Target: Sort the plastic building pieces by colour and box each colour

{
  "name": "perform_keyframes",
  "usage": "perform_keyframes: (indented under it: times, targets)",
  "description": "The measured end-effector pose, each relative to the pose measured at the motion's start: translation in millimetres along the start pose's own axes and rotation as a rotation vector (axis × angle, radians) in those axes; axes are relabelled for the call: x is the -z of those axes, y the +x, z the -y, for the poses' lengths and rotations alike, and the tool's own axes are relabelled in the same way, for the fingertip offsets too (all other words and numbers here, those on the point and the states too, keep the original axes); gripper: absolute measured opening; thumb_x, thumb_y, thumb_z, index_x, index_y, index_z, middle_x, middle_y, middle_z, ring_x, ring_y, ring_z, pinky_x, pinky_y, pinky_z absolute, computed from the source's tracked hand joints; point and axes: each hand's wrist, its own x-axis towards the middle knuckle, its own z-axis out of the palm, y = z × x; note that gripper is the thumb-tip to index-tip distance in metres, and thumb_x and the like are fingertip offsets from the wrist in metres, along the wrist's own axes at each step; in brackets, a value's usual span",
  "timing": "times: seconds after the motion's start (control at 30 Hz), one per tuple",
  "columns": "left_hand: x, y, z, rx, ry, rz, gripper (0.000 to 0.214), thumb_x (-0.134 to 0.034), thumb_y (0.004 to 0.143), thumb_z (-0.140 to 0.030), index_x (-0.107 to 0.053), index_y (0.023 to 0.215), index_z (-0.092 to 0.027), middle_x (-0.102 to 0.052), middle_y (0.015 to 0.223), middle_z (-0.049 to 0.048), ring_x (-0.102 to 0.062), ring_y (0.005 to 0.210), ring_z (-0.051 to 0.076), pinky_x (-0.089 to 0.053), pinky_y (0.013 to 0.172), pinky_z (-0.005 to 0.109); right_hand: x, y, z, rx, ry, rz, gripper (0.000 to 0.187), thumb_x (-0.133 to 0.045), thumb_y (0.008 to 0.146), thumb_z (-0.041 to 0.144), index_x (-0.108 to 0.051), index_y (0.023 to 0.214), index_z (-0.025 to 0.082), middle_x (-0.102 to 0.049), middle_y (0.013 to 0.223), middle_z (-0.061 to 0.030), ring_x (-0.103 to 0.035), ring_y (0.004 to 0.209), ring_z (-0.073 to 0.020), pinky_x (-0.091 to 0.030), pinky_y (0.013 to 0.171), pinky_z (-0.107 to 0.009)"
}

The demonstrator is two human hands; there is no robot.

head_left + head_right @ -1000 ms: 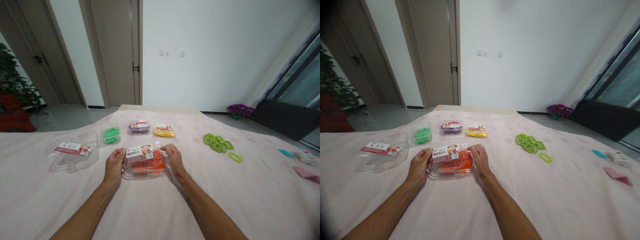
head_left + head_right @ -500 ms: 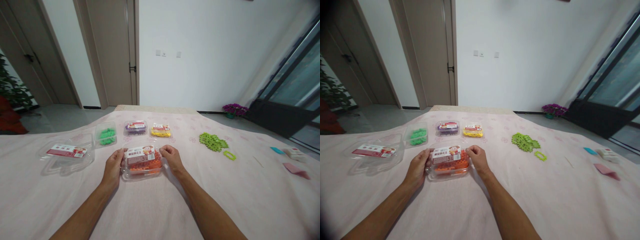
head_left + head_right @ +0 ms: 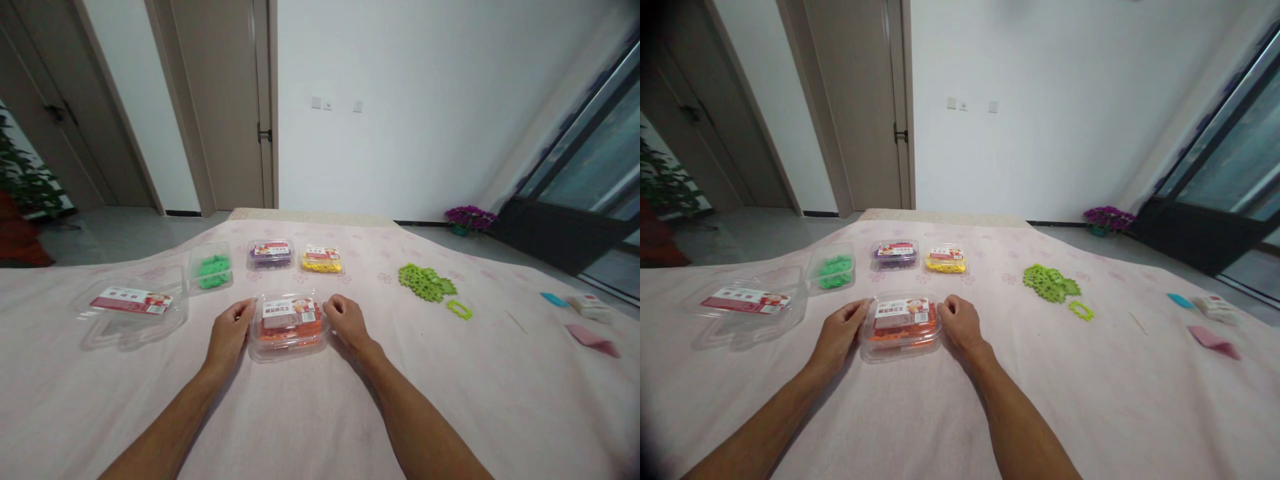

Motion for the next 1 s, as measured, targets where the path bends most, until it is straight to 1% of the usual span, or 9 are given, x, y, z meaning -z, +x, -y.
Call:
perform_keyframes:
  times: [0.07,0.13,0.23,0.3,0.43,0.57,0.77,0.87,1.0]
  targets:
    - [1.5,3.2,1.3,0.005,0.066,0.013,0.046,-0.080,0.063,-0.046,-0.077,0.094,-0.012,-0.074,0.075,0.0076,-0.065,0.069,0.019,-0.049,0.062,0.027,0.1,0.5,-0.5,-0.019,-0.004,0.008,0.020,-0.052,0.078,0.030,-0.056,0.061,0.021,-0.055,0.058,0.0015,-0.047,0.059,-0.0147,-0.033,0.058,-0.027]
    - [1.4,6.1,2.1,0.018,0.105,0.027,0.046,-0.079,0.064,-0.046,-0.076,0.094,-0.011,-0.074,0.076,0.0082,-0.064,0.068,0.019,-0.048,0.061,0.027,-0.2,1.5,-1.3,-0.051,0.037,0.036,0.016,-0.053,0.077,0.028,-0.067,0.079,0.022,-0.060,0.063,0.0012,-0.051,0.061,-0.0161,-0.036,0.061,-0.028]
    - [-2.7,8.6,2.3,0.056,0.070,0.049,0.045,-0.078,0.065,-0.047,-0.075,0.091,-0.011,-0.074,0.078,0.0084,-0.064,0.068,0.018,-0.049,0.064,0.028,-2.2,4.2,-2.1,-0.084,0.128,0.088,0.043,-0.052,0.075,0.024,-0.069,0.114,0.024,-0.065,0.071,0.0007,-0.057,0.068,-0.0192,-0.041,0.069,-0.030]
    - [-7.8,8.7,1.6,0.080,0.032,0.046,0.041,-0.077,0.065,-0.045,-0.074,0.088,-0.011,-0.073,0.077,0.0075,-0.065,0.069,0.018,-0.050,0.067,0.029,-4.2,6.5,-1.4,-0.071,0.167,0.099,0.049,-0.050,0.075,0.021,-0.068,0.120,0.026,-0.071,0.085,-0.0017,-0.061,0.081,-0.0218,-0.043,0.080,-0.033]
    - [-17.5,7.5,0.4,0.075,0.039,-0.002,0.036,-0.074,0.066,-0.043,-0.073,0.085,-0.013,-0.072,0.074,0.0055,-0.065,0.070,0.018,-0.050,0.068,0.029,-5.8,10.7,2.2,-0.054,0.171,0.112,0.041,-0.048,0.077,0.020,-0.072,0.109,0.029,-0.071,0.109,-0.0021,-0.060,0.101,-0.0251,-0.039,0.093,-0.035]
    - [-17.9,10.2,3.8,0.022,0.120,-0.004,0.032,-0.072,0.067,-0.041,-0.072,0.084,-0.014,-0.072,0.077,0.0055,-0.064,0.069,0.018,-0.048,0.065,0.028,-3.0,13.0,3.9,-0.041,0.130,0.131,0.033,-0.048,0.080,0.023,-0.071,0.102,0.028,-0.072,0.100,-0.0022,-0.060,0.096,-0.0248,-0.040,0.088,-0.034]
    - [-13.1,15.6,9.1,-0.013,0.148,0.039,0.024,-0.069,0.070,-0.037,-0.071,0.082,-0.015,-0.069,0.070,0.0041,-0.062,0.066,0.018,-0.047,0.064,0.027,-1.0,19.6,2.8,-0.018,0.082,0.172,0.024,-0.045,0.087,0.032,-0.068,0.091,0.026,-0.066,0.076,-0.0012,-0.056,0.074,-0.0206,-0.040,0.071,-0.031]
    - [-14.6,15.1,6.4,0.006,0.140,0.057,0.025,-0.068,0.069,-0.036,-0.070,0.084,-0.015,-0.070,0.073,0.0047,-0.062,0.066,0.017,-0.048,0.064,0.027,-5.8,26.8,1.7,0.009,0.081,0.169,0.032,-0.044,0.091,0.045,-0.064,0.078,0.023,-0.063,0.073,-0.0024,-0.054,0.071,-0.0192,-0.038,0.067,-0.030]
    - [-19.4,12.9,-3.5,0.102,0.118,0.072,0.028,-0.065,0.068,-0.038,-0.066,0.083,-0.014,-0.069,0.068,0.0033,-0.063,0.064,0.018,-0.048,0.063,0.029,-14.8,34.2,-1.4,-0.092,0.098,0.221,0.038,-0.044,0.090,0.049,-0.057,0.069,0.019,-0.055,0.064,0.0001,-0.046,0.062,-0.0153,-0.033,0.059,-0.027]
